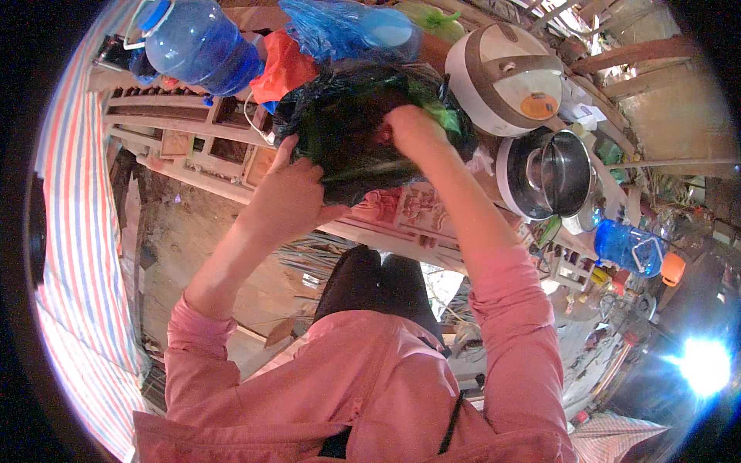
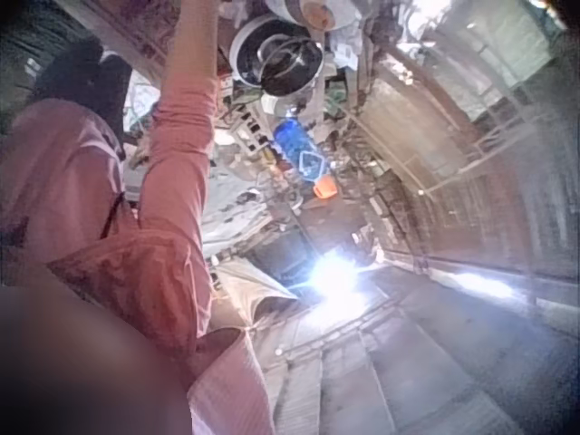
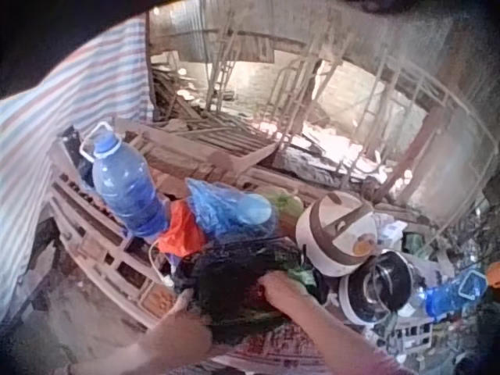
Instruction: The person sets up a portable electric stove on a wooden table, places a pot on it, and plugs in the power cord. They then open a plastic bag containing leafy greens and place the contents into the pot.
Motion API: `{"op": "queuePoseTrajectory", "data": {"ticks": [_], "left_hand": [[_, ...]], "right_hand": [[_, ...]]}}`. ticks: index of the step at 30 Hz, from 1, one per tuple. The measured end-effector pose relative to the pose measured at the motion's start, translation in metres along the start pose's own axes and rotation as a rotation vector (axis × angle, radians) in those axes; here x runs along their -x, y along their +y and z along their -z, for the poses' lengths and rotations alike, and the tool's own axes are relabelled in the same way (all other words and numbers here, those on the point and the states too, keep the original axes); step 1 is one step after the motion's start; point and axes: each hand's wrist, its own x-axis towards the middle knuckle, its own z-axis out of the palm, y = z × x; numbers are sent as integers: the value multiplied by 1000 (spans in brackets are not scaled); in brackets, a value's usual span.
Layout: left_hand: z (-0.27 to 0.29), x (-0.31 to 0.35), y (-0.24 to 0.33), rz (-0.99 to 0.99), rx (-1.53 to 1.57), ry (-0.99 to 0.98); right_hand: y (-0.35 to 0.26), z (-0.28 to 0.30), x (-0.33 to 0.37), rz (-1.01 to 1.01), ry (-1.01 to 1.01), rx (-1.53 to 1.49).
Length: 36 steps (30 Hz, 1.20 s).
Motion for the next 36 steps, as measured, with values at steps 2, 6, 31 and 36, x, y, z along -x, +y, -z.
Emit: {"op": "queuePoseTrajectory", "data": {"ticks": [2, 6, 31, 36], "left_hand": [[-5, -1, 2, -10, 9, 3], [-11, -3, 9, -27, 19, -48], [-2, -9, 6, -29, -7, 2], [-1, -11, 7, -26, -1, -28]], "right_hand": [[18, -4, 5, 9, 25, 30], [42, -29, 7, -65, 102, 18], [25, 8, -18, -20, -19, 145], [34, -21, -30, 44, 84, 104]]}}
